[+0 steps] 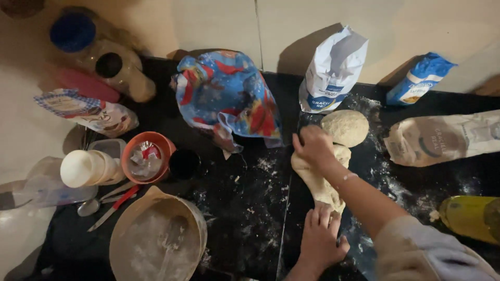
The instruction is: Kneading and shaping individual portions of dough on a floured counter
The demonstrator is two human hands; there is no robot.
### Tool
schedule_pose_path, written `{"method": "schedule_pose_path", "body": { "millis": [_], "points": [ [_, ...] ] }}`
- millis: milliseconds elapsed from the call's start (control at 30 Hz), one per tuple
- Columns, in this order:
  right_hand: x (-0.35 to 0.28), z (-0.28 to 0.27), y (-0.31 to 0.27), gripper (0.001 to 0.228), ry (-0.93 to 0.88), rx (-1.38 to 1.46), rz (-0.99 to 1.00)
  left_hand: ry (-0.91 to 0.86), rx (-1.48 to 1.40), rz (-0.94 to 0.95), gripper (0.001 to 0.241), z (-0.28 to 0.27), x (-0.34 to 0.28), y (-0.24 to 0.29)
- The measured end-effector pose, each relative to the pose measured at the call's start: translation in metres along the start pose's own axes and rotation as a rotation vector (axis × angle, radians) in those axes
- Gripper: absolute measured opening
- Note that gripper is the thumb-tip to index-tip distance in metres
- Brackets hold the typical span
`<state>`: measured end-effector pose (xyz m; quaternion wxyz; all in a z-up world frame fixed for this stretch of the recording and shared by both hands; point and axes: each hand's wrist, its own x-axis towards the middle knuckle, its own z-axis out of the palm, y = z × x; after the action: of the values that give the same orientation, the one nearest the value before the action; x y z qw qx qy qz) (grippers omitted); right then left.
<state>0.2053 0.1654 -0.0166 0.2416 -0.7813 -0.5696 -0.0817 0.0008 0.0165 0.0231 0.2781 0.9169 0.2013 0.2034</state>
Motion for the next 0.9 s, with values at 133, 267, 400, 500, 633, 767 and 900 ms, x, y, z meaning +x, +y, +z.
{"method": "schedule_pose_path", "body": {
  "millis": [133, 267, 400, 500, 633, 767, 900],
  "points": [
    [0.025, 0.01, 0.008, 0.029, 0.035, -0.022, 0.028, 0.048, 0.0, 0.006, 0.061, -0.009, -0.001, 0.005],
    [-0.005, 0.024, 0.02, 0.045, -0.246, 0.154, -0.094, 0.076, 0.01, 0.037, 0.061, -0.01, -0.002, 0.006],
    [-0.07, -0.075, -0.01, 0.044, -0.352, 0.343, -0.212, 0.07, 0.067, 0.04, 0.065, -0.003, -0.008, 0.004],
    [-0.128, -0.115, -0.005, 0.058, -0.395, 0.356, -0.354, -0.018, 0.017, 0.027, 0.075, 0.006, -0.016, 0.001],
    [-0.135, -0.099, 0.0, 0.052, -0.088, 0.093, -0.42, 0.026, 0.088, 0.049, 0.081, 0.014, -0.014, 0.0],
    [-0.091, -0.043, -0.017, 0.046, -0.157, -0.051, -0.454, 0.022, 0.08, -0.035, 0.067, 0.016, -0.013, -0.002],
    [-0.038, -0.023, -0.025, 0.047, -0.007, -0.03, -0.503, 0.011, 0.055, -0.059, 0.058, 0.016, -0.007, -0.004]
  ]
}}
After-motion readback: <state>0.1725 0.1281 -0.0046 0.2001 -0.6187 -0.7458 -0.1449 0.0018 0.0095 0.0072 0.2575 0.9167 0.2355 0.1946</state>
